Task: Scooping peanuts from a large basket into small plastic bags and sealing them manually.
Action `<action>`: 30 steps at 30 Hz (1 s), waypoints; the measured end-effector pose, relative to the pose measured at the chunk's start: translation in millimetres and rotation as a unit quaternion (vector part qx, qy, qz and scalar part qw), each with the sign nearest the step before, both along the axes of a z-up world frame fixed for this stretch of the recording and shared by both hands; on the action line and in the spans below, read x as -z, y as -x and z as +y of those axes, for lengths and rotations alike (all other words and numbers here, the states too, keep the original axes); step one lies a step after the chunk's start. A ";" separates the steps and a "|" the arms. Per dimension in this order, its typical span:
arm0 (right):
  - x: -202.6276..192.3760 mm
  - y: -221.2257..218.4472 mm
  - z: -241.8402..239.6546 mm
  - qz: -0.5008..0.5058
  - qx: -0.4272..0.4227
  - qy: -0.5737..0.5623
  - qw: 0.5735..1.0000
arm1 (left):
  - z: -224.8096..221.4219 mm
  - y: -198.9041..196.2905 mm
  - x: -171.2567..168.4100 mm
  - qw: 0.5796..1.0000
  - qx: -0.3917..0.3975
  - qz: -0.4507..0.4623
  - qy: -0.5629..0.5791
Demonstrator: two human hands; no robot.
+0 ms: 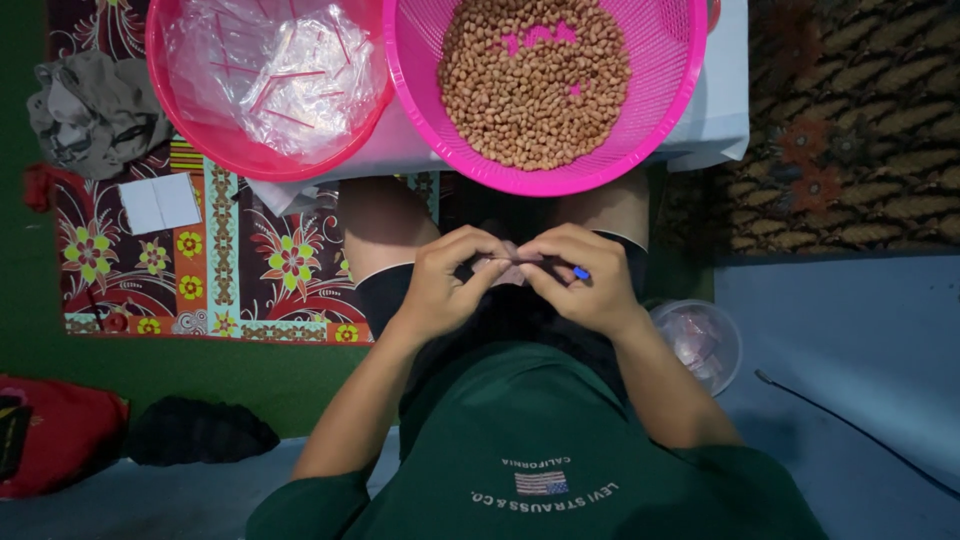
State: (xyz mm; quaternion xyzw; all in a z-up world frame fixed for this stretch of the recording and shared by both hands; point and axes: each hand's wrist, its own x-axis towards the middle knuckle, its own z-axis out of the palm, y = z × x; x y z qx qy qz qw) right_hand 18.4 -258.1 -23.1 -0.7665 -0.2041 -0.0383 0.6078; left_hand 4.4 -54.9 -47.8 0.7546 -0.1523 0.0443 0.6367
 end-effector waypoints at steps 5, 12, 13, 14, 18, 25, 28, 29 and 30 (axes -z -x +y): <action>-0.7 0.2 0.4 -0.016 0.011 0.015 1.000 | -1.6 0.3 0.3 1.000 0.016 0.005 -0.003; 7.9 2.6 -2.1 -0.027 0.007 0.044 0.999 | -3.4 1.8 1.6 1.000 0.017 -0.002 -0.007; 8.3 2.8 -2.4 -0.033 0.003 0.048 0.998 | -3.3 2.0 1.2 1.000 0.021 -0.003 -0.015; 8.6 3.1 -2.8 -0.038 -0.001 0.053 0.998 | -3.2 2.3 0.9 0.999 0.025 -0.004 -0.023; 12.1 2.6 -1.5 -0.040 -0.007 0.072 0.997 | -7.6 1.9 0.2 0.998 0.016 -0.019 -0.057; 10.1 0.3 -16.5 -0.023 -0.024 0.050 0.998 | -1.3 -3.3 -4.8 0.992 0.034 -0.049 -0.111; 4.2 0.3 -19.4 -0.015 -0.025 0.042 0.999 | 1.7 -7.8 -11.6 0.989 0.047 -0.049 -0.134; 1.6 -0.8 -19.9 -0.012 -0.017 0.040 0.999 | 2.6 -12.5 -15.9 0.987 0.057 -0.048 -0.142; -2.4 -0.3 -21.1 -0.016 -0.014 0.038 0.999 | 5.9 -21.4 -24.3 0.986 0.060 -0.052 -0.144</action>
